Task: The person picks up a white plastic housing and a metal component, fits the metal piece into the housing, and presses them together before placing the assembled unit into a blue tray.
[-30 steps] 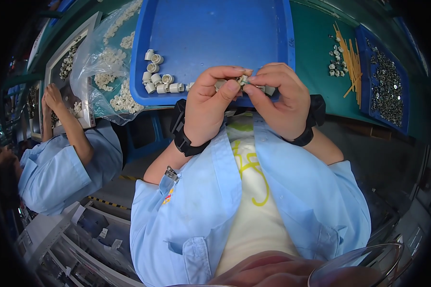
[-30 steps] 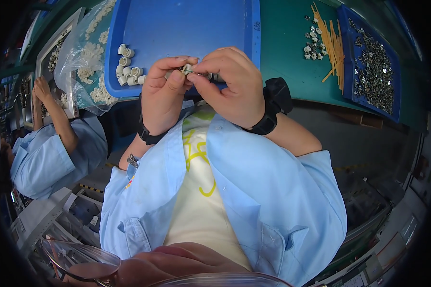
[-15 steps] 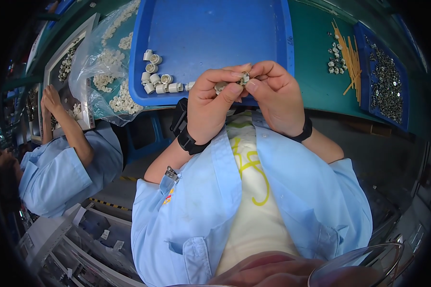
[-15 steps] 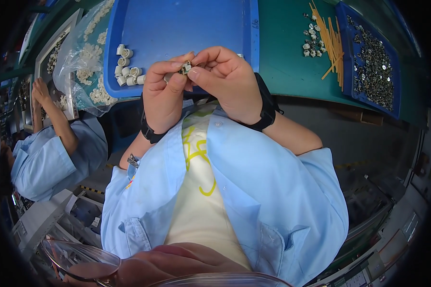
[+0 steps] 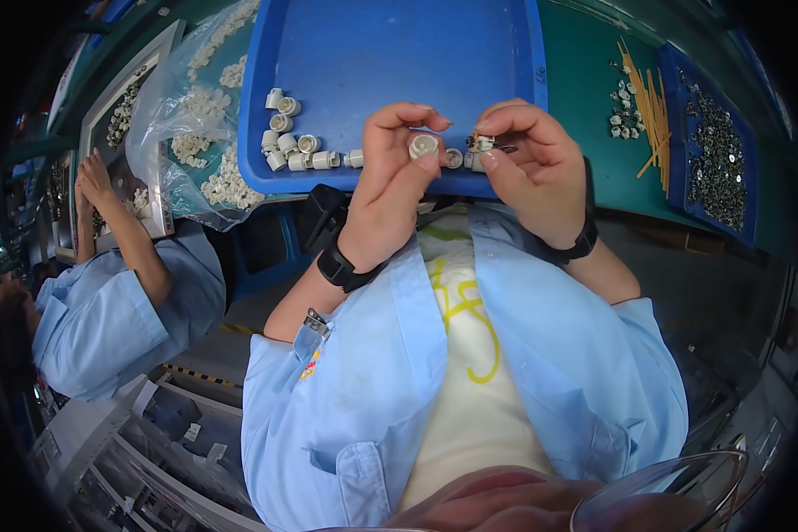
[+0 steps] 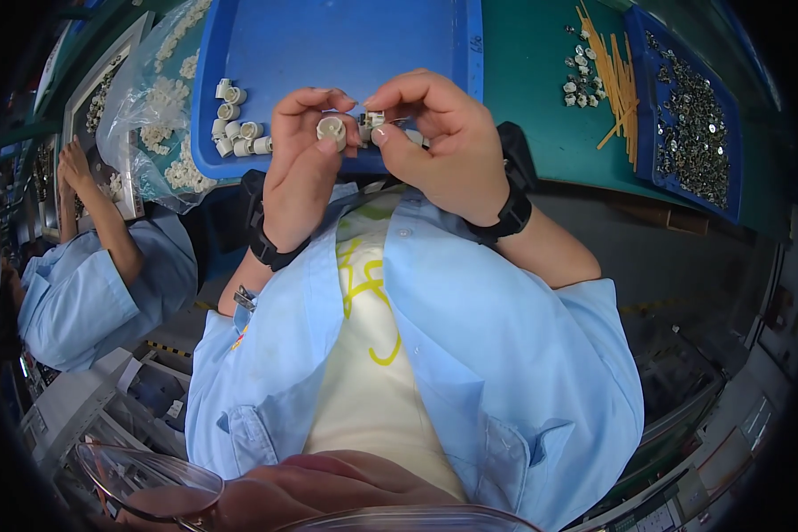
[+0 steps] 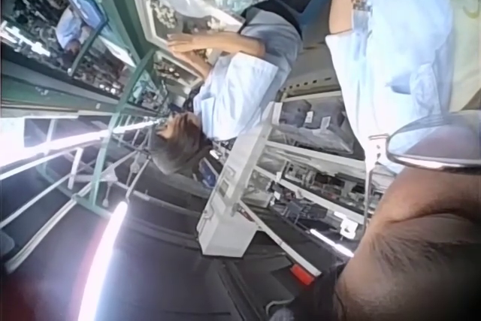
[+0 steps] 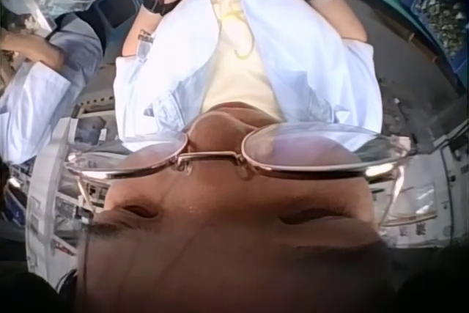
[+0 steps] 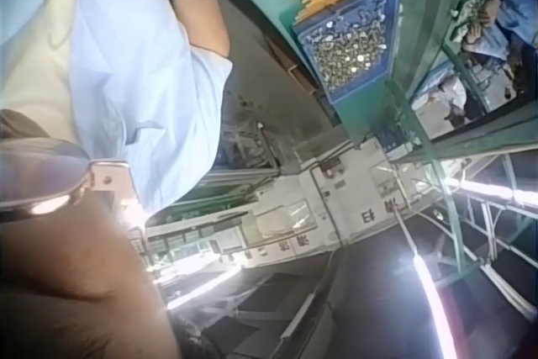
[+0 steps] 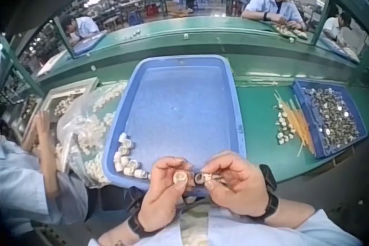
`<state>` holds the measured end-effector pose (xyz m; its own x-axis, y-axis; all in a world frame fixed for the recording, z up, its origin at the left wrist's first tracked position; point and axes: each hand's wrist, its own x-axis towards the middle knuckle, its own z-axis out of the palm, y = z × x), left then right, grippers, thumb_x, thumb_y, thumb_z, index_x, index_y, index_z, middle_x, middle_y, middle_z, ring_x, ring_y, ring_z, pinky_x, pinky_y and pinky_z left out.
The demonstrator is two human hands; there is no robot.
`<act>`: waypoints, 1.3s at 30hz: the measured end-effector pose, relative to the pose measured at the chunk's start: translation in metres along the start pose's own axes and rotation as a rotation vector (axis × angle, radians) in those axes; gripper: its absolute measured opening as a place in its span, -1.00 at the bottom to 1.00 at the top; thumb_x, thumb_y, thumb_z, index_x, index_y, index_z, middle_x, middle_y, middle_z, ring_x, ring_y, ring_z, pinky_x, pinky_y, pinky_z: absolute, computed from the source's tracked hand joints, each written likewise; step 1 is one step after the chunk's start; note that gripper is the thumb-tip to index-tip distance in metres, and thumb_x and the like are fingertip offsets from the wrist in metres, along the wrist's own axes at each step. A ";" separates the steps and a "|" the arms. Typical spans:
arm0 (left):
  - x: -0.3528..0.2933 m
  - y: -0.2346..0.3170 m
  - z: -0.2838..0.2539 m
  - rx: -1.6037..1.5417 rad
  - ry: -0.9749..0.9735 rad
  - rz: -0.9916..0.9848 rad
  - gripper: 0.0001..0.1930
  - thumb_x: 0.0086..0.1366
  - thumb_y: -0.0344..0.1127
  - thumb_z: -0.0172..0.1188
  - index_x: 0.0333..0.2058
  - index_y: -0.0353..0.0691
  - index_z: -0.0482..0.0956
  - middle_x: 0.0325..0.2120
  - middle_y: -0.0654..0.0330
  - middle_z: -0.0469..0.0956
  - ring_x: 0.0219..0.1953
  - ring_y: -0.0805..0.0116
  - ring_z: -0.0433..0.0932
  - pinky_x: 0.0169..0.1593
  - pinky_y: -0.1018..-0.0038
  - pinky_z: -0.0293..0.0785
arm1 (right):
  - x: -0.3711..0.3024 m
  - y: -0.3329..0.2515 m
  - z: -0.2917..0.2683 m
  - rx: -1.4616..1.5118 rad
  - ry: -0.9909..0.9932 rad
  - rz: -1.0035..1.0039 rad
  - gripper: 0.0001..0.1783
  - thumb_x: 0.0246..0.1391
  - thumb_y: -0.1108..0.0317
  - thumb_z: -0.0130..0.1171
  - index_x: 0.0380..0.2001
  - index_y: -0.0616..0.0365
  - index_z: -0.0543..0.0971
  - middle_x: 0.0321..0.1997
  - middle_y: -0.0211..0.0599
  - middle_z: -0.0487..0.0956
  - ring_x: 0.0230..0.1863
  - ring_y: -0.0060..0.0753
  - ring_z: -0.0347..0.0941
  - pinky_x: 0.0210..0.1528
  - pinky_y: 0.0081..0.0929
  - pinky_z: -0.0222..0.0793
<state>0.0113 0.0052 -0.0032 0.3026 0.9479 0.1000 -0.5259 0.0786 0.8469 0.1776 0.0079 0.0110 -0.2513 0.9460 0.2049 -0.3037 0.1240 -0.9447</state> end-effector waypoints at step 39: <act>-0.004 0.012 -0.004 0.039 0.025 -0.198 -0.79 0.23 -0.35 0.04 -0.17 -0.28 0.41 -0.32 0.25 0.49 -0.36 0.60 0.45 -0.26 0.67 0.43 | 0.023 -0.037 -0.009 -0.756 -0.349 -0.279 -0.71 -0.27 0.65 0.16 -0.35 0.20 0.56 -0.40 -0.28 0.47 -0.39 -0.48 0.40 -0.46 -0.66 0.31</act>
<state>0.0010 0.0034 0.0043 0.3770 0.9225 -0.0830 -0.4268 0.2525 0.8684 0.1911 0.0278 0.0484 -0.5631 0.7212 0.4034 0.2631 0.6193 -0.7398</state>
